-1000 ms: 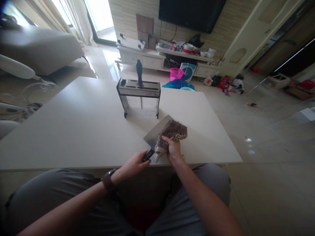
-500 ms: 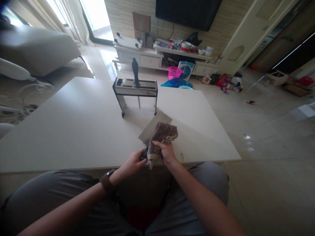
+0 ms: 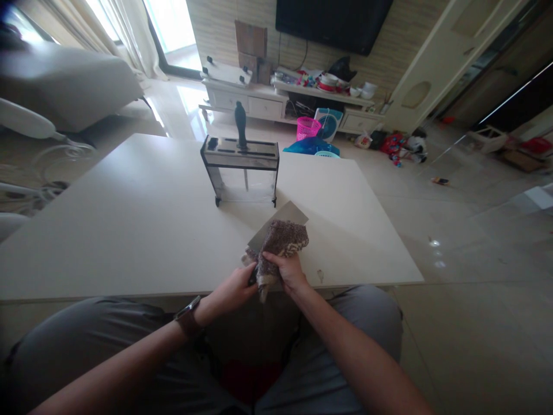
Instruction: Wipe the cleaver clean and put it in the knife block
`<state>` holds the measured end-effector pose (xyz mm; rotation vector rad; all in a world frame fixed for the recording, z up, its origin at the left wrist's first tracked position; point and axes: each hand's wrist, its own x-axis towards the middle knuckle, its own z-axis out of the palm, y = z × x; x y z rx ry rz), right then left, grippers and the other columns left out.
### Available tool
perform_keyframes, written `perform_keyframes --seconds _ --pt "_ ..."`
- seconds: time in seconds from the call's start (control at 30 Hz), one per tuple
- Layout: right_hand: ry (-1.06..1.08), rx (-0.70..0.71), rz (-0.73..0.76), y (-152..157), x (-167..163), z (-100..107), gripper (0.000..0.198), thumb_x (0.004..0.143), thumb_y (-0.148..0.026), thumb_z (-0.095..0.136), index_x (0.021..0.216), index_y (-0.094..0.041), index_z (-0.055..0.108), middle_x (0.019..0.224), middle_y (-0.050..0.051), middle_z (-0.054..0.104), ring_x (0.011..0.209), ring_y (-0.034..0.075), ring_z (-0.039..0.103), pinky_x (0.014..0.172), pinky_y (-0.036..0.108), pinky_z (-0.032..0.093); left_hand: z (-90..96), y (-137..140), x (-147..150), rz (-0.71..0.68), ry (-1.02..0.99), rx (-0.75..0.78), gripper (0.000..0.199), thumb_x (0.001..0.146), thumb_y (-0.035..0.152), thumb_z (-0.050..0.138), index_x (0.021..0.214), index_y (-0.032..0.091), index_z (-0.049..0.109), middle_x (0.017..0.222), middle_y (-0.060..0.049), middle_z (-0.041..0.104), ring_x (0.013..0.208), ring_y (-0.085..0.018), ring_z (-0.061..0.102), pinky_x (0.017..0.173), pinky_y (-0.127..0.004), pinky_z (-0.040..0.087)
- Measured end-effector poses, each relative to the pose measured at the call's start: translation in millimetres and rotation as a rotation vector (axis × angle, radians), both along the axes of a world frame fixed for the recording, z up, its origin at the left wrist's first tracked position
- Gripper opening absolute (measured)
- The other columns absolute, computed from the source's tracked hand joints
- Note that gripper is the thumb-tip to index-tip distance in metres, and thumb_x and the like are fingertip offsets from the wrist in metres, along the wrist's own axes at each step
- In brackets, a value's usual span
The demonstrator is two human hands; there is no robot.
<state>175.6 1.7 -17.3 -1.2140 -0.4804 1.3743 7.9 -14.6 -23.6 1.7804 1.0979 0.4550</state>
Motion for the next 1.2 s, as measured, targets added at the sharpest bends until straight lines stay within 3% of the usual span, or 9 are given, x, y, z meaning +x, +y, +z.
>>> perform_keyframes --seconds 0.4,0.63,0.83,1.0,1.2 --pt "-0.082 -0.021 0.035 3 3 7 0.041 0.042 -0.017 0.096 0.079 -0.017 0.080 0.085 0.005 0.083 0.075 0.022 0.075 0.075 0.035 0.063 2.1 0 1 -0.019 -0.028 0.000 0.027 0.090 0.022 0.064 0.117 0.018 0.066 0.107 -0.013 0.076 0.097 -0.028 0.072 0.087 -0.035 0.054" --pt "-0.154 0.021 0.134 9 13 20 0.047 0.041 -0.019 0.096 0.085 -0.018 0.078 0.089 0.006 0.083 0.080 0.025 0.076 0.082 0.040 0.062 8.4 14 -10 -0.032 0.041 0.032 0.016 0.091 0.025 0.059 0.104 0.017 0.066 0.091 -0.008 0.074 0.076 -0.021 0.065 0.068 -0.030 0.045" --pt "-0.152 0.047 0.104 11 18 17 0.043 0.045 -0.019 0.095 0.084 -0.019 0.077 0.091 0.005 0.084 0.085 0.026 0.077 0.089 0.042 0.061 17.7 20 -18 -0.004 0.129 0.065 0.010 0.091 0.025 0.060 0.098 0.019 0.065 0.080 -0.004 0.069 0.069 -0.018 0.061 0.063 -0.028 0.038" --pt "-0.048 0.023 0.033 6 8 3 0.044 0.047 -0.022 0.096 0.086 -0.019 0.077 0.093 0.004 0.084 0.084 0.024 0.076 0.085 0.039 0.061 10.1 12 -11 -0.048 0.103 0.058 0.016 0.092 0.024 0.059 0.105 0.018 0.065 0.091 -0.009 0.074 0.075 -0.022 0.066 0.067 -0.030 0.045" --pt "-0.017 -0.024 0.028 -4 -3 -8 0.049 0.047 -0.025 0.098 0.091 -0.019 0.078 0.094 0.003 0.083 0.084 0.023 0.075 0.082 0.036 0.061 -0.3 3 -3 -0.044 0.010 0.048 0.029 0.088 0.019 0.063 0.117 0.018 0.066 0.111 -0.013 0.076 0.104 -0.028 0.072 0.089 -0.035 0.055"
